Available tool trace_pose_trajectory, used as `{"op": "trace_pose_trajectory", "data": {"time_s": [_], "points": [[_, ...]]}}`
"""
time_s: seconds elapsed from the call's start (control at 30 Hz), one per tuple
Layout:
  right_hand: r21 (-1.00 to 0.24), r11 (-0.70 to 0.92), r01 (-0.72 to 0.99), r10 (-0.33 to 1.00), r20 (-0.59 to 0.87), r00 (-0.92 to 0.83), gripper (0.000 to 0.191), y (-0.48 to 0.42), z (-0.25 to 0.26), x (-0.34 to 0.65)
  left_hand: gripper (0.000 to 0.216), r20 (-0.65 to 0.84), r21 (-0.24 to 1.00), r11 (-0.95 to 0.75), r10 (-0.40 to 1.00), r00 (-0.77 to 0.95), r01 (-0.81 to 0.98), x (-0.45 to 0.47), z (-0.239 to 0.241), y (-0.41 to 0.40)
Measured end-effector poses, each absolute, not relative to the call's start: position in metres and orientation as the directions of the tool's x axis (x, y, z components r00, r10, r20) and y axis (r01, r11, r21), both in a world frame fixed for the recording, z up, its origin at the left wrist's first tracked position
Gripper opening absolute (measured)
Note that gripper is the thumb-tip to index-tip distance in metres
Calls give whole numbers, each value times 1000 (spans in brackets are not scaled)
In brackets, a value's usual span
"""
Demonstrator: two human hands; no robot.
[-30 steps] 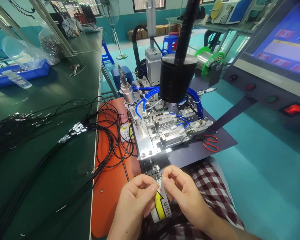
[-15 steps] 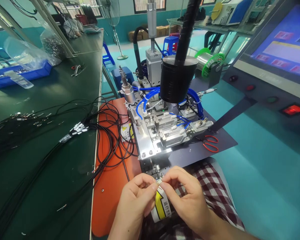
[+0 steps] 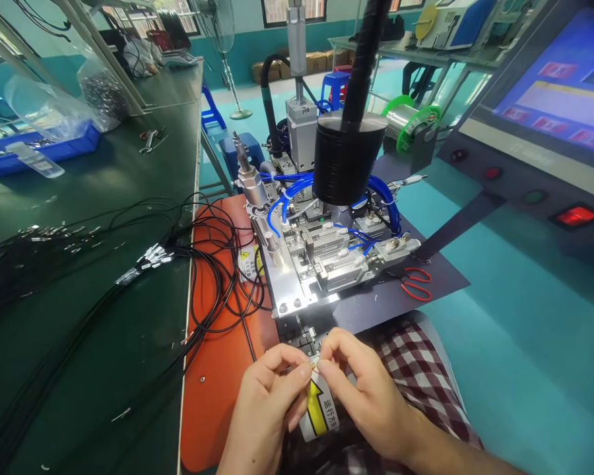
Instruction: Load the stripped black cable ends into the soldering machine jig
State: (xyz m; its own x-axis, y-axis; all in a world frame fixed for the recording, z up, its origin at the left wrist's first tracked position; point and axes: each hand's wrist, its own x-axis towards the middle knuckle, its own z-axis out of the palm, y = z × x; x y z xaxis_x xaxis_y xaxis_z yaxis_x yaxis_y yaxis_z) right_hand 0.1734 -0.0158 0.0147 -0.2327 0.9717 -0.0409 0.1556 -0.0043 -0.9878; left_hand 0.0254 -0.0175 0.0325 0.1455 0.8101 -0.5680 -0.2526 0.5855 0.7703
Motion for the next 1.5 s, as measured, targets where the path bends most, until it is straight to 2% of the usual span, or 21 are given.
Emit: {"op": "trace_pose_trajectory", "data": {"time_s": [0.07,0.17,0.53,0.67,0.8,0.97,1.03,1.23,1.43,1.5], "points": [[-987,-142,82,961,-157,-229,12,-16,14,172,24,-565,779,581,813,138,-235,26,33,-17],[-975,-219,28,953,-220,-208,12,-15,15,171,23,-564,786,578,815,128,-220,26,34,-17],[-969,-245,-19,946,-235,-225,16,-15,14,164,22,-543,800,562,827,143,-209,24,30,-20],[-985,-170,32,950,-172,-259,17,-21,12,166,22,-547,790,559,828,123,-252,24,31,-19],[-992,-85,98,957,-108,-270,18,-20,14,169,23,-532,807,548,836,130,-220,24,31,-21],[-968,-246,-53,941,-226,-252,17,-15,10,169,25,-518,828,536,844,141,-165,24,28,-21],[-963,-258,-73,946,-236,-224,15,-15,7,168,25,-519,826,536,844,136,-172,24,27,-21],[-987,-96,133,983,-114,-142,7,-19,6,166,24,-516,828,531,847,127,-180,25,29,-21],[-930,200,307,962,127,-242,16,-14,11,171,25,-523,820,538,843,126,-194,24,30,-21],[-910,245,335,948,151,-282,16,-12,13,175,24,-524,828,538,843,121,-158,24,30,-22]]}}
